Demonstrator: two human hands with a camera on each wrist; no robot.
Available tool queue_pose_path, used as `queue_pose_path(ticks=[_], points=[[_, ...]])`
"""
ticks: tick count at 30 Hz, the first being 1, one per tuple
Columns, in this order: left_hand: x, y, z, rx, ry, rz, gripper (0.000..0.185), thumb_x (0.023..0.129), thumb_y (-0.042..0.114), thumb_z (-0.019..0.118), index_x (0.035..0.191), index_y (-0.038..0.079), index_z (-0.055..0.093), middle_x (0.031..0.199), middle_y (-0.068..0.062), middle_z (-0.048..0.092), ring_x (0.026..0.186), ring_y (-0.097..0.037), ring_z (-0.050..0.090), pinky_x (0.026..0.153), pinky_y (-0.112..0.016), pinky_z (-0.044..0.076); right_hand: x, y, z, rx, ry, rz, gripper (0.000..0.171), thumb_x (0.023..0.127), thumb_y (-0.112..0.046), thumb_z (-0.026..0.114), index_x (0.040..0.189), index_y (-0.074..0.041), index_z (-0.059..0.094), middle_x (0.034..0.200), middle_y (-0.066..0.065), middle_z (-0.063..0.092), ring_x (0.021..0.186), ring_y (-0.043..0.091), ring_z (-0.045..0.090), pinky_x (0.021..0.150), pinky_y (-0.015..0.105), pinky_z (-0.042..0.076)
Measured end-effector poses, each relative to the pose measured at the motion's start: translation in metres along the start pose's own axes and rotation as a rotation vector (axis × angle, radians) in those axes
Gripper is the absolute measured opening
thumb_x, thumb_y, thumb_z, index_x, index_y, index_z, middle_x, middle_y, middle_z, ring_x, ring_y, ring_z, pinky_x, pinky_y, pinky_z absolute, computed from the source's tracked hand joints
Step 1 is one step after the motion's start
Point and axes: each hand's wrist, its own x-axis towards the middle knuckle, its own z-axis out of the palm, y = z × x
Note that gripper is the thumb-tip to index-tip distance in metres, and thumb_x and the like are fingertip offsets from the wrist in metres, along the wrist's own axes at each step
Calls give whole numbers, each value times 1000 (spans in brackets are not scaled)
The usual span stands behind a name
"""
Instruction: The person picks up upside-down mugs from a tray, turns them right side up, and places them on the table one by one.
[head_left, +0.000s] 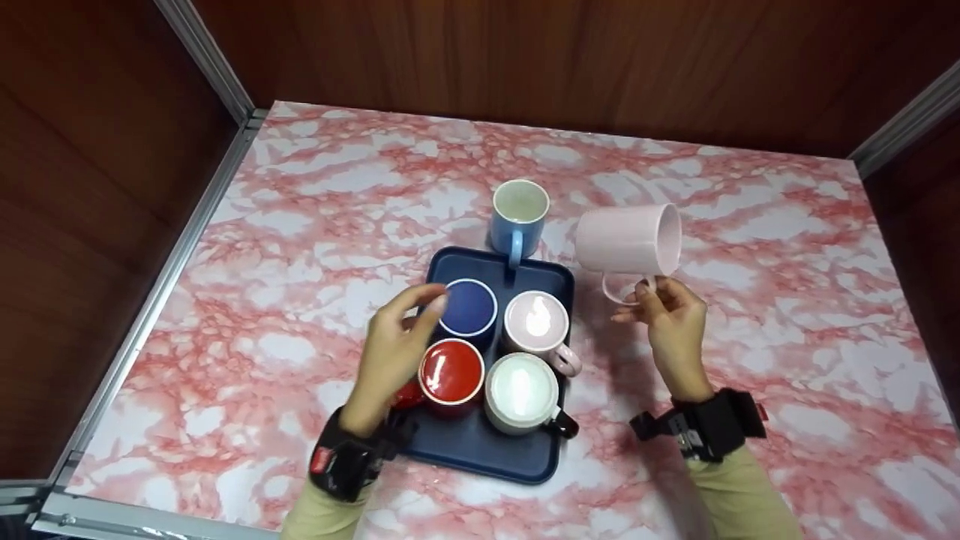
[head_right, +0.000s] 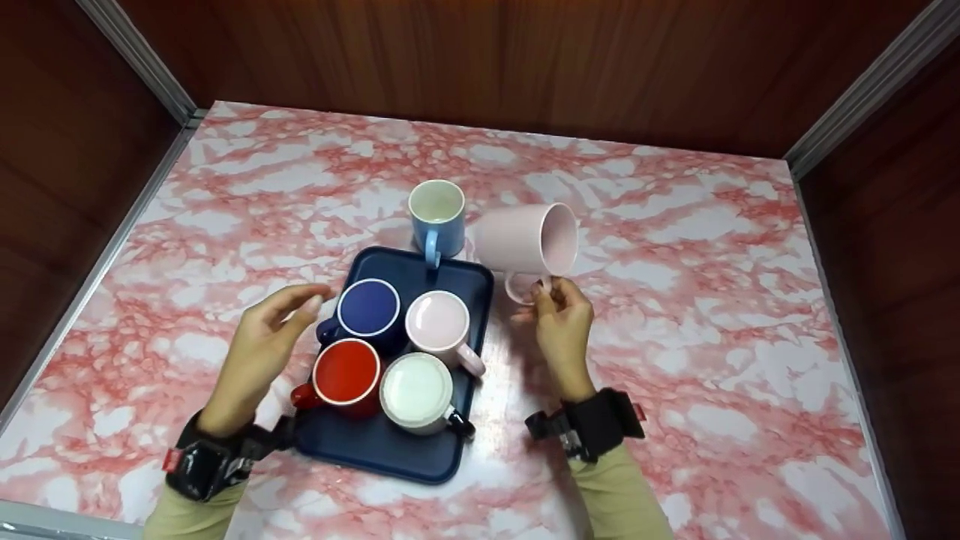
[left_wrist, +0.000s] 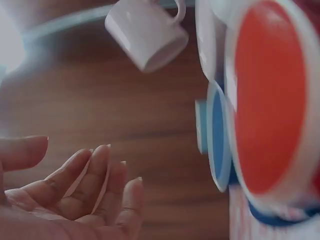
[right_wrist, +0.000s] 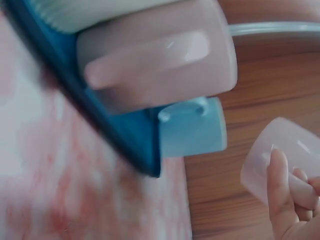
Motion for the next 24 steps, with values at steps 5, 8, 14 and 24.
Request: queue_pose_path(ticks=[5, 8, 14, 24], points=[[-10, -18, -19, 113, 34, -61, 25, 89, 14, 58, 108, -2, 63, 104, -17, 63, 101, -24, 58, 83, -38, 47, 26, 45, -20, -59, 11, -10, 20, 86, -2, 61, 92, 17, 54, 77, 28, 58, 58, 33, 62, 51, 41, 52], [-16, -30, -26, 173, 34, -119, 26, 89, 15, 58, 109, -2, 62, 104, -17, 63, 101, -27, 58, 83, -41, 47, 23, 9, 6, -154, 51, 51, 10, 86, 7, 55, 86, 17, 53, 73, 23, 57, 53, 23, 62, 50, 35, 52], [-29, -51, -33, 211, -19, -193, 29, 90, 13, 56, 113, -4, 59, 105, -19, 62, 99, -31, 58, 84, -42, 45, 30, -9, 30, -295, 73, 135, 8, 87, 10, 50, 85, 16, 54, 70, 20, 57, 46, 16, 60, 48, 29, 52], [-47, -69, -39, 216, -24, -263, 29, 90, 15, 57, 113, -3, 59, 105, -17, 62, 100, -31, 56, 83, -44, 45, 43, 11, 49, -723, 102, 10, 8, 82, 2, 61, 83, 9, 65, 70, 16, 62, 49, -3, 47, 46, 12, 40]])
